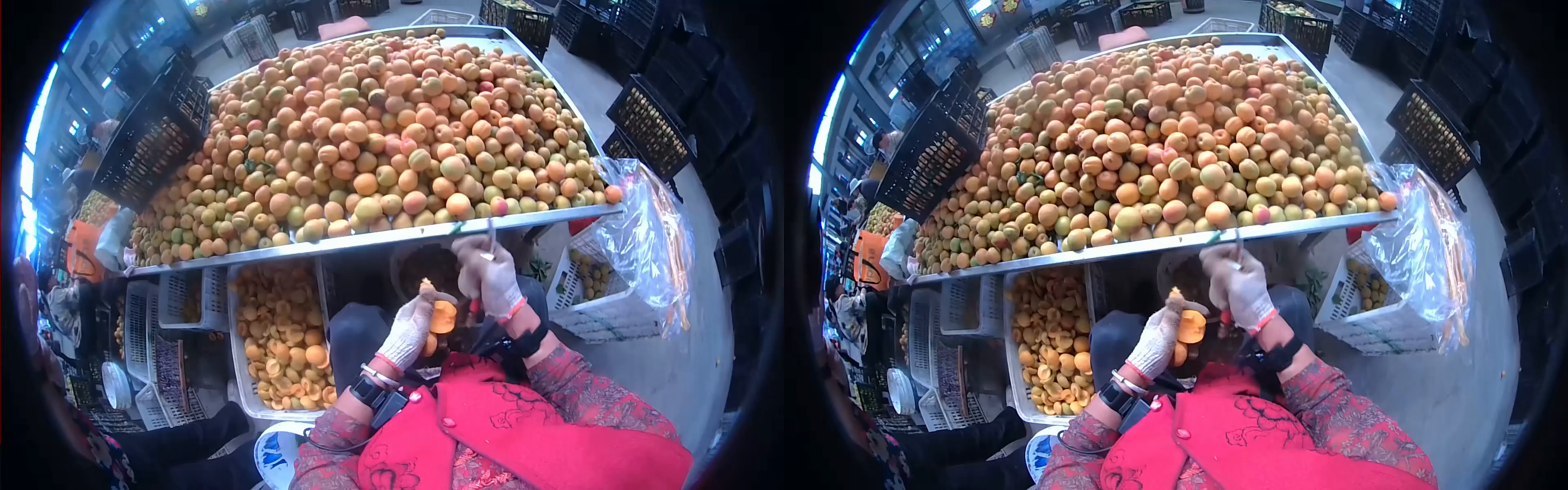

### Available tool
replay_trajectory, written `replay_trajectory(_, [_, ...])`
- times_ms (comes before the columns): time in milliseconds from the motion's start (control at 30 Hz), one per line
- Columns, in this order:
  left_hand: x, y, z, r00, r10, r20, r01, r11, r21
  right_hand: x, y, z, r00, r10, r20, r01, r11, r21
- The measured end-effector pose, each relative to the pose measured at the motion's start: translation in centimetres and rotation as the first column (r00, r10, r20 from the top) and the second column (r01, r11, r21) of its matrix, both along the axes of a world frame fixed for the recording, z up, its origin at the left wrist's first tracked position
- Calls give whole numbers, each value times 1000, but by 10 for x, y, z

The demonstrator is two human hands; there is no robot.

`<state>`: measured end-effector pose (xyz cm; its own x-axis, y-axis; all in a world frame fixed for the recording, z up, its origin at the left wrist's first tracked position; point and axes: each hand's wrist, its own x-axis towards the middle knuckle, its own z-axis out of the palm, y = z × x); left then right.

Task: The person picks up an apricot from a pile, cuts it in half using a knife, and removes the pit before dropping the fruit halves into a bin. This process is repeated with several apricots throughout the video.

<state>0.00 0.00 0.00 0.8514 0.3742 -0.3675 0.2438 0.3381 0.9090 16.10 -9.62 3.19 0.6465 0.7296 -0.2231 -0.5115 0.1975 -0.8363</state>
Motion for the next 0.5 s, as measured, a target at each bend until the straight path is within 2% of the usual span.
replay_trajectory(33, [1, 2, -5, 1000, -15, -8, 16, 991, 132, -6, -2, 7, 981, 80, 177, -48, 984, -174])
replay_trajectory(67, [3, 4, -6, 999, -28, -17, 31, 965, 262, -11, -5, 19, 960, 188, 210, -127, 954, -271])
replay_trajectory(100, [23, -2, 19, 987, -47, -157, 64, 992, 106, -1, -9, 27, 872, 277, 404, -129, 925, -356])
replay_trajectory(167, [22, 11, 6, 997, -68, -44, 67, 998, -16, 1, 1, -1, 887, 318, 334, -229, 932, -280])
replay_trajectory(200, [22, 15, 11, 996, -81, -40, 84, 992, 91, 5, 4, -7, 857, 350, 379, -216, 911, -351])
replay_trajectory(267, [27, 17, 27, 994, -111, -23, 113, 950, 291, 12, 8, -17, 855, 335, 396, -182, 909, -376])
replay_trajectory(300, [28, 21, 35, 988, -129, -86, 149, 940, 305, 13, 10, -18, 855, 327, 402, -163, 907, -389])
replay_trajectory(367, [29, 32, 48, 965, -156, -212, 220, 920, 325, 12, 17, -15, 775, 276, 569, 17, 890, -455])
replay_trajectory(433, [26, 40, 48, 971, -129, -203, 184, 942, 280, 11, 24, -21, 680, 209, 703, 198, 871, -450])
replay_trajectory(467, [22, 45, 48, 972, -116, -202, 166, 952, 256, 16, 28, -44, 546, 114, 830, 271, 913, -304])
replay_trajectory(500, [17, 51, 55, 970, -95, -222, 151, 956, 251, 17, 29, -40, 741, 100, 664, 189, 918, -350])
